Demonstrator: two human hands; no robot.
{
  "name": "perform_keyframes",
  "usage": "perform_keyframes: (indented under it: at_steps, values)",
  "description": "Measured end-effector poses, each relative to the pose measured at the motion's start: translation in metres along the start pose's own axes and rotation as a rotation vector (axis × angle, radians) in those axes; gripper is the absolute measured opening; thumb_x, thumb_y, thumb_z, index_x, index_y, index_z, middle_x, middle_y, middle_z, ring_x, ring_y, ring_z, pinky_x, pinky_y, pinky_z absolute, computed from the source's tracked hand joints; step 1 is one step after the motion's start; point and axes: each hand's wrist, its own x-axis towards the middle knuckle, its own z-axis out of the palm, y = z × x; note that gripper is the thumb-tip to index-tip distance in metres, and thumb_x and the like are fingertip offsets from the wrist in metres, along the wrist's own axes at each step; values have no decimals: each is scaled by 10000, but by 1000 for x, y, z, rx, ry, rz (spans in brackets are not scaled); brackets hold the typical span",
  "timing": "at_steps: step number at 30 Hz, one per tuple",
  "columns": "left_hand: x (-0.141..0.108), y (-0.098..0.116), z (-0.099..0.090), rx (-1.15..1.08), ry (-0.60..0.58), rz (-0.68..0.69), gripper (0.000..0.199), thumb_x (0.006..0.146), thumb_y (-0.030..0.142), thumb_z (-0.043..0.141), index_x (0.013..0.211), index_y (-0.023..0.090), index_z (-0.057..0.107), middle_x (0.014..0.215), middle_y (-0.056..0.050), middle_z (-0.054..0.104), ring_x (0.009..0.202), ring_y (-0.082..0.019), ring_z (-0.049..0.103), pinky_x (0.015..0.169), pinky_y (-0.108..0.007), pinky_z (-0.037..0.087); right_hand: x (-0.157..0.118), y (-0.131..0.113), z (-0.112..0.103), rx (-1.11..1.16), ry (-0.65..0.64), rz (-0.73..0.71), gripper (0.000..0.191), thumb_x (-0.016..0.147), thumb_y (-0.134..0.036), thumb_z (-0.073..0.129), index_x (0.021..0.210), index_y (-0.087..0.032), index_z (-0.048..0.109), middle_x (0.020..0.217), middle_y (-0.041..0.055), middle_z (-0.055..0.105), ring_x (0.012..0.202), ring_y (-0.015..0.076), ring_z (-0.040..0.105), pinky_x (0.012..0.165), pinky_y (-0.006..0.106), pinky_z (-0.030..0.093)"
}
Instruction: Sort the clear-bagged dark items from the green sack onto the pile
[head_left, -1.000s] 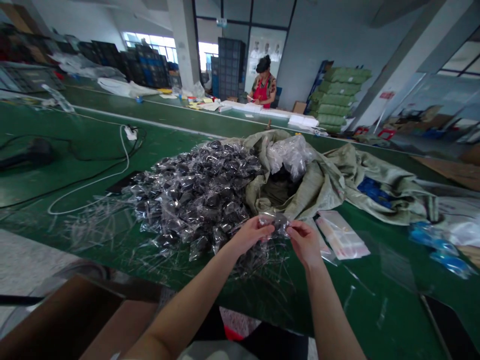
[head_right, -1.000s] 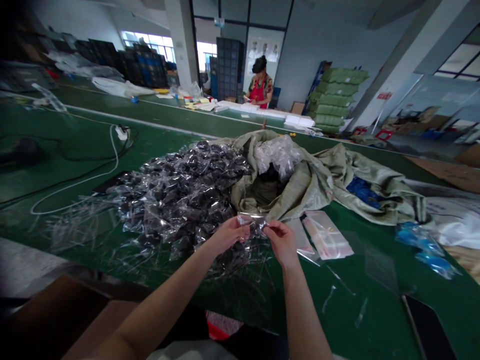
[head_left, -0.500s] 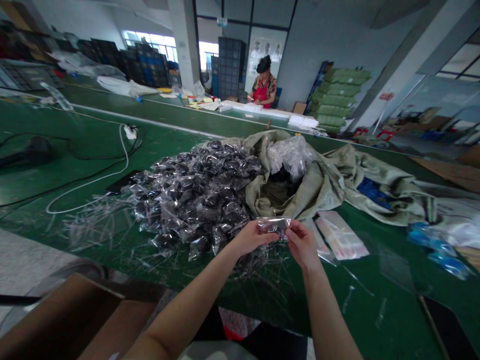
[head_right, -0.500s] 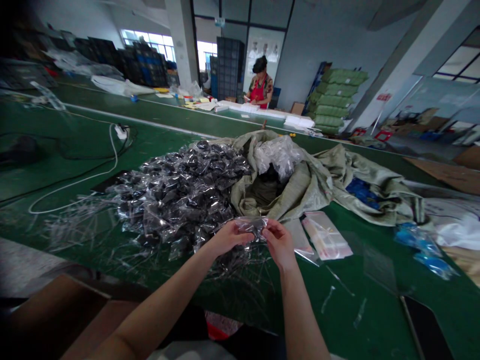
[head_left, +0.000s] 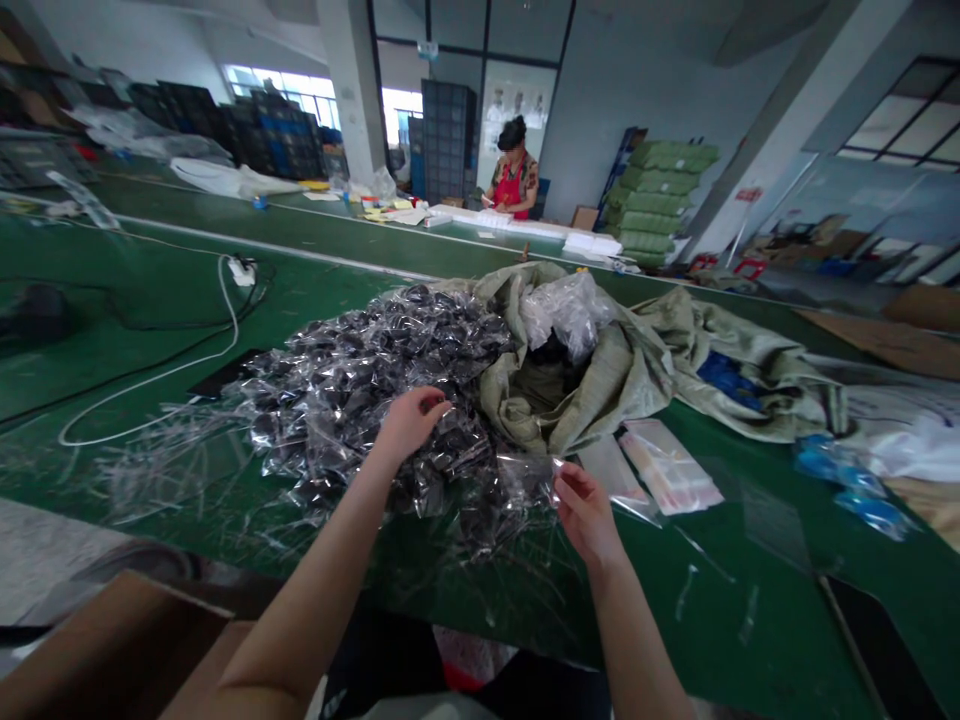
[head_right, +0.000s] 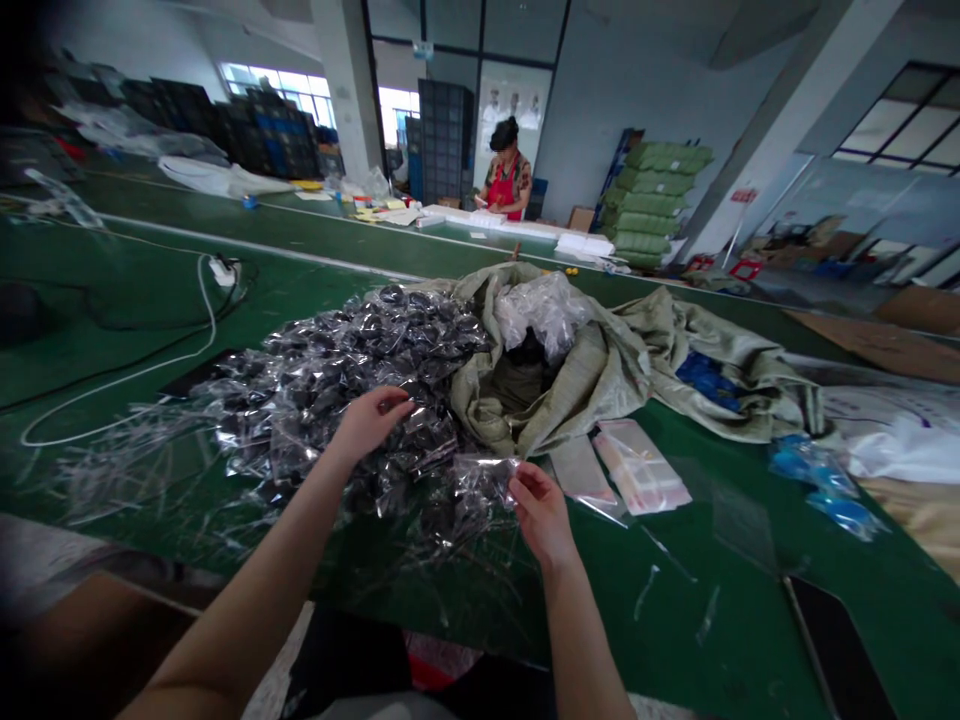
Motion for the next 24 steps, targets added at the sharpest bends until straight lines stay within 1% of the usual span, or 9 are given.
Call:
perform_keyframes:
  at_steps: [2,5,10,12,14,16,19,21,24]
  values:
    - [16,-15,-13,302,135,-74,360,853,392,615,1123,161,678,1095,-124,678,946,-252,653,851,-352,500,2,5,3,-12,13,-18,366,586,-289,893,890,-218,701,817,1,702,680,112,632,596,215,513]
    - [26,-23,-20,544,78,-138,346,873,393,582,1138,195,684,1166,-132,658,979,-298,663,831,-385,513,11,20,17,-101,16,-98,337,634,-338,845,895,-215,671,820,3,694,709,140,640,634,259,532]
    - [21,-23,-22,586,33,-157,333,911,385,485,1074,222,725,1117,-113,702,967,-308,666,795,-387,513,32,34,38,-821,-129,-204,264,748,-291,721,986,-188,669,869,38,707,791,183,657,799,346,534]
    - [18,-27,-26,553,72,-134,343,905,390,477,1049,201,726,1097,-117,709,955,-295,662,801,-376,507,47,16,44,-1077,-139,-262,319,791,-304,696,1078,-168,659,921,60,711,808,186,656,813,335,521]
    - [18,-32,-30,504,111,-102,340,880,400,497,1026,183,715,1072,-105,715,938,-276,657,813,-357,501,70,-17,49,-1241,-71,-290,384,861,-356,638,1184,-147,623,961,80,715,843,188,657,820,311,505]
    - [19,-33,-34,442,111,-139,353,841,453,525,982,183,703,964,-84,723,871,-270,657,787,-351,498,100,-58,50,-1420,10,-165,356,930,-360,547,1196,-136,620,967,97,719,900,201,658,827,299,488]
    - [18,-23,-37,372,141,-182,392,823,563,478,902,226,661,775,-25,674,783,-246,639,712,-324,483,142,-109,41,-1467,49,-41,354,859,-284,650,1139,-68,642,857,111,727,803,229,670,745,292,487]
    - [14,-11,-36,327,180,-194,367,808,577,466,885,253,621,728,28,632,776,-215,623,688,-291,467,158,-127,33,-1464,71,-22,405,816,-220,688,1163,-22,622,881,136,727,790,240,667,728,294,480]
    - [-1,6,-28,207,199,-151,329,802,543,455,899,255,581,761,55,626,777,-192,611,660,-262,458,160,-130,25,-1451,95,-77,503,816,-195,688,1257,9,559,1056,188,698,926,254,643,808,298,459]
